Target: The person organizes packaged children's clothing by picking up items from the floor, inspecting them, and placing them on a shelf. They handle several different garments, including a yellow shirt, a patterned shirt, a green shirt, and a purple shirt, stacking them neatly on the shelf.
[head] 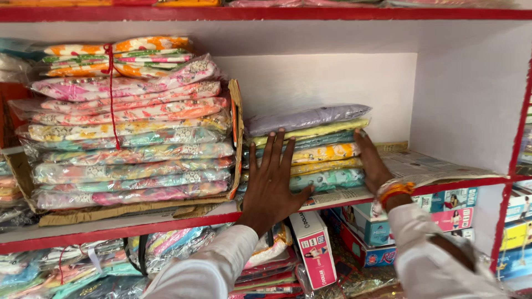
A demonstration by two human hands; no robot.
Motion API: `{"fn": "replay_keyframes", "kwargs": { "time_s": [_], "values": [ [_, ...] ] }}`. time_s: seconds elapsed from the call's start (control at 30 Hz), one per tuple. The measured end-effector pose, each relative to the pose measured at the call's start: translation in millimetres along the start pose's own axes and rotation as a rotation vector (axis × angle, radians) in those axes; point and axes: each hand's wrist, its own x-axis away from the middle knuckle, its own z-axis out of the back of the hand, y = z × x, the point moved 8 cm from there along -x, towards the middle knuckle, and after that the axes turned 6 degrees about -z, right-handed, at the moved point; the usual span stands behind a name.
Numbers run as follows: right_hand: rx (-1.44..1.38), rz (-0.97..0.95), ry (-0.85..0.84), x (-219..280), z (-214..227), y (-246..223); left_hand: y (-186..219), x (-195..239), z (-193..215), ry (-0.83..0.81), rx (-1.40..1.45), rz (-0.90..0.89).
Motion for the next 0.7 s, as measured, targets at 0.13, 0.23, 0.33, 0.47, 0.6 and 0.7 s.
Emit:
{"fn": "replay_keyframes", "kwargs": {
  "time_s": [0.13,0.23,0.33,0.47,0.6,0.7],
  "values": [
    [0.015,-0.120,-0.033,12,0,3,2,1,-5,-0.024,-0.013,0.000],
    [-0.162,-0.013,-0.127,15,-7,-7,2,2,-3,-0.015,-0.012,-0.013],
    [-0.232,0.041,-0.048,11,0,-7,0,2,-4,-0.034,0.006,0.004],
    [-0.151,-0.046,0.128,1,17,8,2,2,-1,-0.005,-0.006,-0.007],
    [-0.163,0.066,0.170,-8,31,-2,3,3,7,0.059,0.002,-0.005],
    [-0.204,0.138,0.165,-22,43,-17,-3,3,15,0.136,0.024,0.072]
  ]
}}
